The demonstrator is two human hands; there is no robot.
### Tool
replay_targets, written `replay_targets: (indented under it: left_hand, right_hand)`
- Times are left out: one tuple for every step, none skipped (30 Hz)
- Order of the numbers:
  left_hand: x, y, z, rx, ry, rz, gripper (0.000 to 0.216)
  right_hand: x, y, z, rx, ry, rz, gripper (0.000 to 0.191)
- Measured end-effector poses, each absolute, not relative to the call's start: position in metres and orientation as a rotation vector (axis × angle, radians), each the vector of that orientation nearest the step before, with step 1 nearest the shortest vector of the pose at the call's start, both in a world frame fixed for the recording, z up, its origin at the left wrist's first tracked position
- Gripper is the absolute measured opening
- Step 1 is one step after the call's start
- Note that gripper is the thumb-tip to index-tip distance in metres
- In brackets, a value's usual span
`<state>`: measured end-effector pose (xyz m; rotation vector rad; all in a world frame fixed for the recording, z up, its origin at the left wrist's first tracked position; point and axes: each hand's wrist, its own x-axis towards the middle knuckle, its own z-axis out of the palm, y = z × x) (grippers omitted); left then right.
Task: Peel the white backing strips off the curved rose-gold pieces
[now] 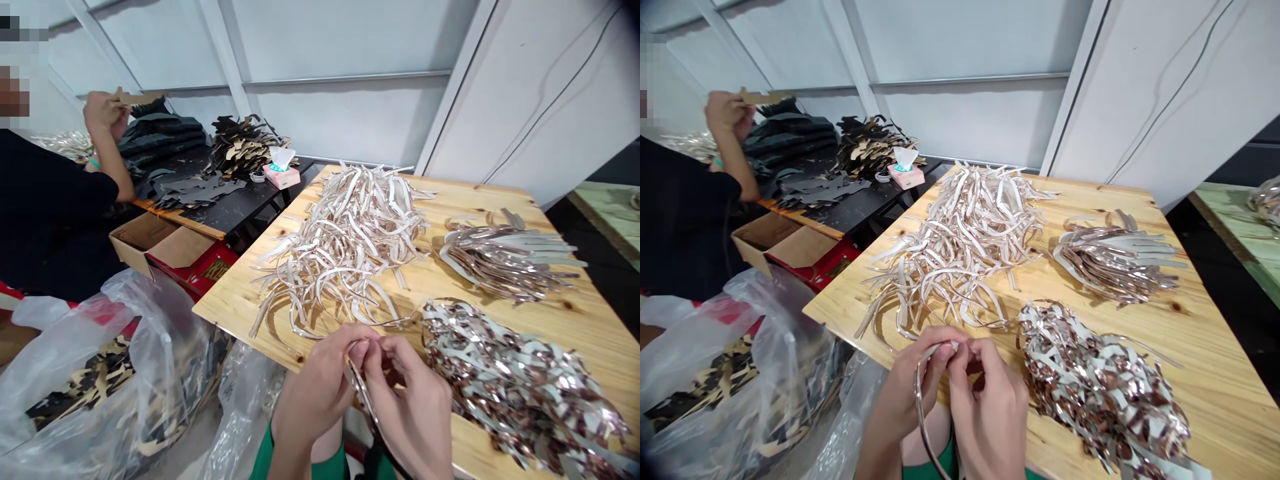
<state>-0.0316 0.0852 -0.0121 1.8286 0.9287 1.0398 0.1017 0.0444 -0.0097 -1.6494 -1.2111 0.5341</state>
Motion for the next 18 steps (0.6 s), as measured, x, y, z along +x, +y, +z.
replay_targets:
  left_hand:
    - [-0.03, 0.084, -0.013, 1.818, 0.947, 1.073, 0.028]
    - [-0.028, 0.083, -0.013, 1.804, 0.971, 1.12, 0.027]
    - [-0.025, 0.082, -0.014, 1.772, 1.01, 1.177, 0.026]
    - [-0.021, 0.081, -0.015, 1.713, 1.061, 1.225, 0.027]
    - [-0.018, 0.08, -0.015, 1.631, 1.116, 1.261, 0.031]
    - [-0.016, 0.079, -0.014, 1.537, 1.168, 1.27, 0.035]
    - [-0.014, 0.078, -0.013, 1.451, 1.218, 1.239, 0.041]
    - [-0.013, 0.078, -0.012, 1.392, 1.263, 1.173, 0.047]
    - [-0.014, 0.077, -0.01, 1.37, 1.302, 1.074, 0.055]
    - [-0.016, 0.077, -0.007, 1.385, 1.334, 0.961, 0.061]
    - [-0.02, 0.076, -0.004, 1.419, 1.371, 0.856, 0.066]
    - [-0.024, 0.075, -0.001, 1.458, 1.41, 0.777, 0.068]
    - [-0.028, 0.074, 0.002, 1.493, 1.448, 0.744, 0.067]
    - [-0.032, 0.072, 0.004, 1.521, 1.479, 0.755, 0.063]
    - [-0.035, 0.071, 0.006, 1.546, 1.49, 0.798, 0.059]
    - [-0.038, 0.069, 0.007, 1.578, 1.463, 0.852, 0.054]
    - [-0.04, 0.068, 0.008, 1.623, 1.395, 0.895, 0.05]
    - [-0.041, 0.068, 0.007, 1.676, 1.307, 0.919, 0.047]
  right_hand:
    - [0.101, 0.047, -0.01, -1.636, -1.197, 0.507, 0.028]
    - [0.101, 0.05, -0.011, -1.619, -1.164, 0.49, 0.025]
    - [0.101, 0.053, -0.012, -1.594, -1.116, 0.492, 0.021]
    - [0.102, 0.056, -0.012, -1.556, -1.059, 0.517, 0.019]
    - [0.102, 0.058, -0.012, -1.505, -1.001, 0.579, 0.019]
    - [0.102, 0.06, -0.012, -1.443, -0.942, 0.672, 0.021]
    - [0.103, 0.06, -0.012, -1.377, -0.885, 0.779, 0.024]
    - [0.103, 0.06, -0.012, -1.31, -0.841, 0.881, 0.027]
    - [0.103, 0.059, -0.011, -1.254, -0.808, 0.958, 0.03]
    - [0.103, 0.057, -0.011, -1.218, -0.786, 1.005, 0.031]
    - [0.102, 0.055, -0.01, -1.203, -0.774, 1.019, 0.032]
    - [0.101, 0.052, -0.01, -1.202, -0.774, 1.009, 0.031]
    - [0.099, 0.049, -0.009, -1.209, -0.785, 0.989, 0.031]
    - [0.098, 0.046, -0.009, -1.221, -0.804, 0.962, 0.03]
    - [0.096, 0.044, -0.008, -1.239, -0.835, 0.931, 0.03]
    - [0.095, 0.041, -0.008, -1.25, -0.881, 0.9, 0.029]
    - [0.094, 0.039, -0.009, -1.26, -0.928, 0.865, 0.029]
    - [0.093, 0.037, -0.009, -1.273, -0.967, 0.826, 0.03]
